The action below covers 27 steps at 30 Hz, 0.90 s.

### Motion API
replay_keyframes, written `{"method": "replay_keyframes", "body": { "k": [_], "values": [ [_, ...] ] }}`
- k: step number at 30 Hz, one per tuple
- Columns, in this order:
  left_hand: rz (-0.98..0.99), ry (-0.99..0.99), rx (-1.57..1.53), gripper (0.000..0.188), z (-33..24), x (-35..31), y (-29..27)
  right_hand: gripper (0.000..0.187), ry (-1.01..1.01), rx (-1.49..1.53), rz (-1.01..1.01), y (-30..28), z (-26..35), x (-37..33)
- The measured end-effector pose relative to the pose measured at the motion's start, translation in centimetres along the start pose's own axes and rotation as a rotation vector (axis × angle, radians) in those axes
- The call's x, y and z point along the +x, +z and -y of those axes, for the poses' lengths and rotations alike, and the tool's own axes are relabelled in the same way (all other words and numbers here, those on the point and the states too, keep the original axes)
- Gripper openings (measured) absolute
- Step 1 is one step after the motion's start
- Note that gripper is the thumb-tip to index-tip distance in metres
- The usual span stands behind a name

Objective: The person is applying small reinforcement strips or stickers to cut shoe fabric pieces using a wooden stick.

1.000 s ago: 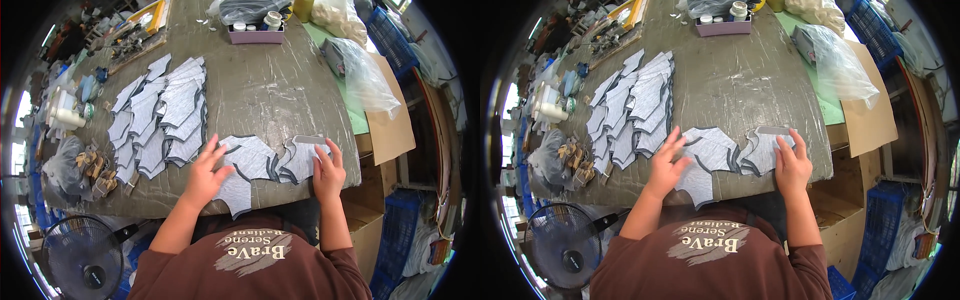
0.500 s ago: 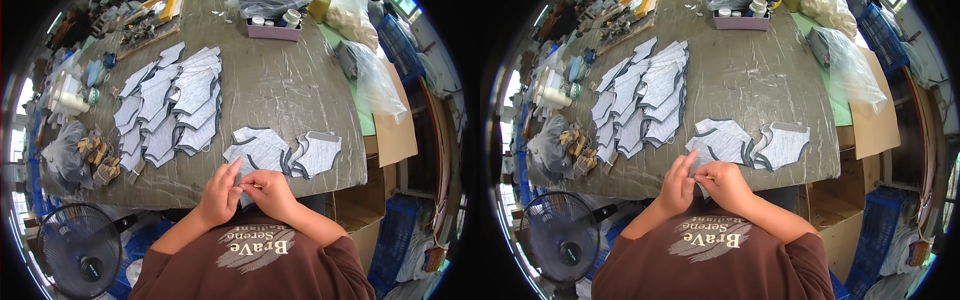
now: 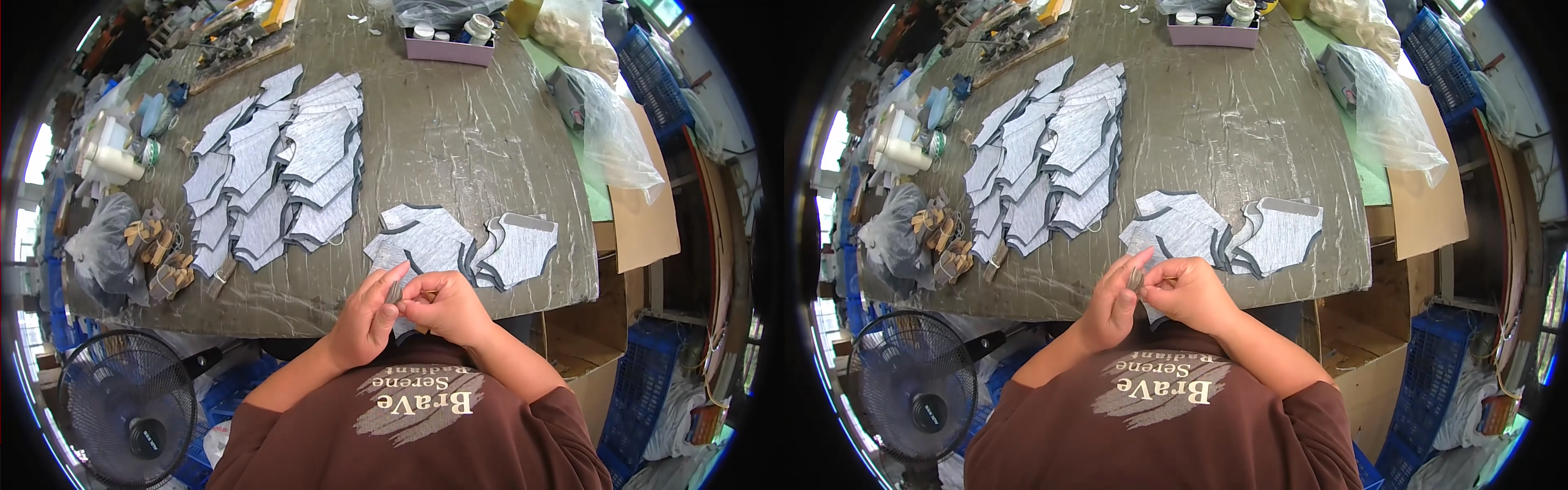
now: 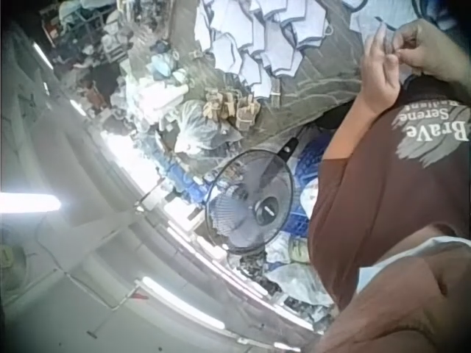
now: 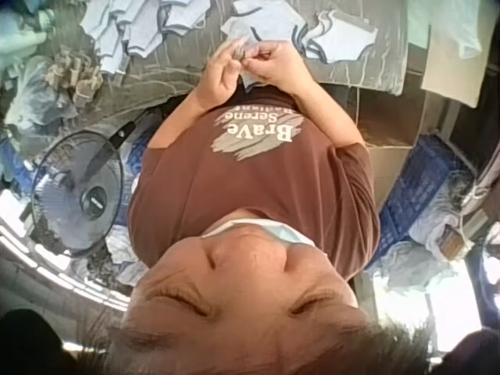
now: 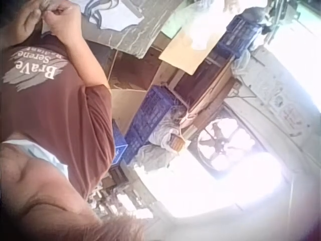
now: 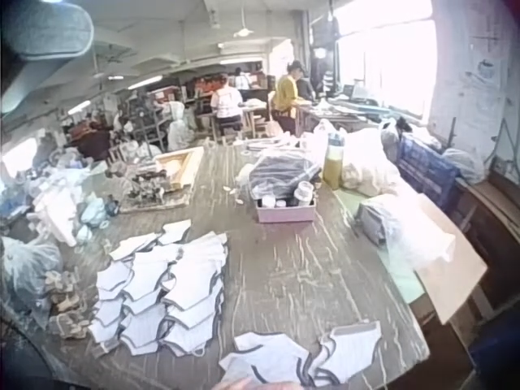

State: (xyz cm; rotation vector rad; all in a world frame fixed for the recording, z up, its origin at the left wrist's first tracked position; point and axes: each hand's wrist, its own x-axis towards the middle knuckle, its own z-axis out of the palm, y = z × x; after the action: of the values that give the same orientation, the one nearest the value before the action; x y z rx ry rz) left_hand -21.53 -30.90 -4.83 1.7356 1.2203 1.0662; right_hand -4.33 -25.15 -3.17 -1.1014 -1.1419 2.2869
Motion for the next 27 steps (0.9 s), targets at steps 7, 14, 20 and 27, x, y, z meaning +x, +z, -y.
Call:
{"method": "replay_keyframes", "body": {
  "k": [7, 14, 20, 27],
  "values": [
    [0.013, -0.07, -0.084, 0.063, 0.1, -0.1, -0.2, 0.008, -0.03, 0.081, -0.012, 0.4, -0.6, -0.1],
    [0.064, -0.041, 0.268, 0.086, -0.4, 0.1, -0.5, 0.009, -0.269, -0.281, -0.146, 0.5, -1.9, 0.2],
    [0.073, -0.03, 0.114, 0.086, 0.1, 0.2, -0.6, 0.002, -0.15, 0.024, -0.022, 0.3, -1.2, 0.0],
    [0.105, -0.26, -0.438, 0.065, 0.0, 0.2, -0.4, 0.004, -0.072, 0.183, 0.054, 0.2, -1.4, 0.1]
  ]
}}
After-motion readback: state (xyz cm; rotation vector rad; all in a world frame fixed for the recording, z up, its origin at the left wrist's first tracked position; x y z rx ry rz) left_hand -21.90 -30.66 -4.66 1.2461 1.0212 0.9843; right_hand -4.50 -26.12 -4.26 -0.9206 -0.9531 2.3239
